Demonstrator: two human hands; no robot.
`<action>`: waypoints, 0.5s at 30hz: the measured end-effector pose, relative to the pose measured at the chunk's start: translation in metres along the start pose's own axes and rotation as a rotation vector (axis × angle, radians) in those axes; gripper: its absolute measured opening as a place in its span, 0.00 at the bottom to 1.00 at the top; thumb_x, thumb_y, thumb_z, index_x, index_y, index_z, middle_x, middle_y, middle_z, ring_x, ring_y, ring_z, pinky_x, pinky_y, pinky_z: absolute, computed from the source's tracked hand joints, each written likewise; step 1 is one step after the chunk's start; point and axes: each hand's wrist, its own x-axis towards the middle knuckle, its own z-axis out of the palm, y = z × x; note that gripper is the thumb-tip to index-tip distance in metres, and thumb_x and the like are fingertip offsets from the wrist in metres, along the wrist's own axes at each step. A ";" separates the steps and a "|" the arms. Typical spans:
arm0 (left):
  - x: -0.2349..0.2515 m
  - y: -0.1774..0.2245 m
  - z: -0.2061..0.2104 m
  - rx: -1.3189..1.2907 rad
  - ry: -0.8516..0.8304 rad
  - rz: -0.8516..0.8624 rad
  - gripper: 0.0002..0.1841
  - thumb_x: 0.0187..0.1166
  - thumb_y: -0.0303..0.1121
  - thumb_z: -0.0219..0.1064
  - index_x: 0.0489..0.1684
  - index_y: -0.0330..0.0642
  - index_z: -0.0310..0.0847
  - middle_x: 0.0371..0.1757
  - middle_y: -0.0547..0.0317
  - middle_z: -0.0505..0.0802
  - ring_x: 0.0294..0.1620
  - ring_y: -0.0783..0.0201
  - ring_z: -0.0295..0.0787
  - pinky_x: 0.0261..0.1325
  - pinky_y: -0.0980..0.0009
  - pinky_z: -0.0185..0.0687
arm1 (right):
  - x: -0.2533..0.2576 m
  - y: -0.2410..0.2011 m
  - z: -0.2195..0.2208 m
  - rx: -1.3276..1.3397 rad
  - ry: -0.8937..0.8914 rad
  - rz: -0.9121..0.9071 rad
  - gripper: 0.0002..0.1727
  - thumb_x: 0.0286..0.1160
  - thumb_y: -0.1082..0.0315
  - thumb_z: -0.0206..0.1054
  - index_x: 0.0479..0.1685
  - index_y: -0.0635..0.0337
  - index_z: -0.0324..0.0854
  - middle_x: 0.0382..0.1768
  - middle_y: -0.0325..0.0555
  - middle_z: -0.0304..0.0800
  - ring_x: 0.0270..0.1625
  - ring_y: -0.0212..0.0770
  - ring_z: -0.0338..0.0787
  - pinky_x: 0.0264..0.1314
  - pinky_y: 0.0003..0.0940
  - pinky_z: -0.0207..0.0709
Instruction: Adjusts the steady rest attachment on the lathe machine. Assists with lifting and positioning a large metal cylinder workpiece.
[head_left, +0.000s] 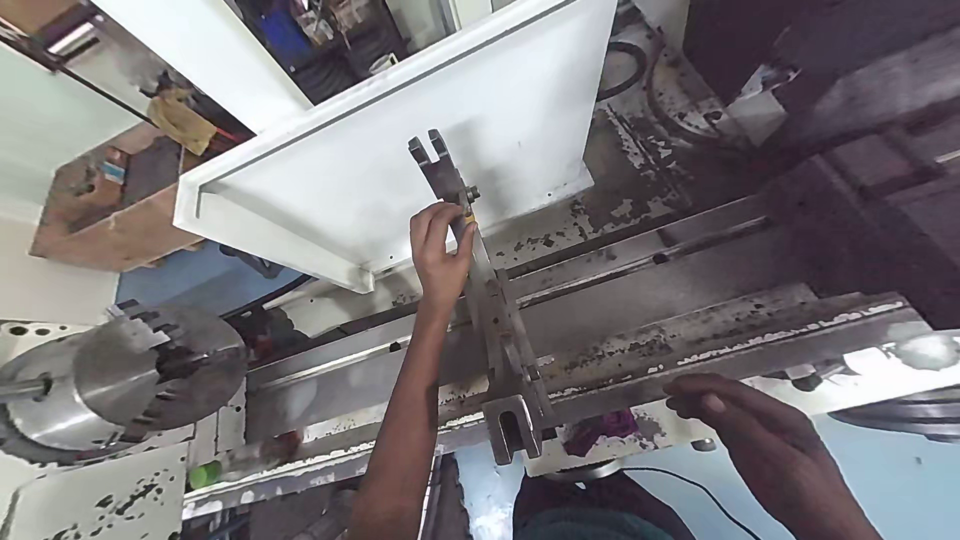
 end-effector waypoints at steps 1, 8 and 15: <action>0.000 0.000 0.000 -0.009 -0.002 0.002 0.13 0.72 0.30 0.78 0.50 0.33 0.89 0.56 0.42 0.91 0.62 0.51 0.86 0.64 0.61 0.84 | 0.000 0.000 0.000 -0.004 -0.002 -0.001 0.18 0.86 0.51 0.63 0.56 0.50 0.92 0.52 0.42 0.95 0.48 0.37 0.93 0.54 0.32 0.89; 0.001 -0.001 0.001 -0.011 0.016 0.037 0.11 0.72 0.29 0.78 0.48 0.33 0.89 0.53 0.43 0.92 0.61 0.50 0.86 0.68 0.60 0.81 | -0.001 0.002 0.002 -0.009 -0.006 0.000 0.18 0.87 0.51 0.62 0.56 0.50 0.92 0.53 0.42 0.94 0.48 0.38 0.93 0.54 0.32 0.89; 0.001 0.000 0.002 -0.007 0.013 0.024 0.10 0.73 0.28 0.77 0.48 0.33 0.90 0.53 0.44 0.92 0.61 0.52 0.87 0.67 0.61 0.81 | -0.002 0.002 0.004 -0.010 0.004 0.019 0.18 0.86 0.51 0.63 0.56 0.50 0.92 0.53 0.42 0.95 0.48 0.37 0.93 0.54 0.30 0.89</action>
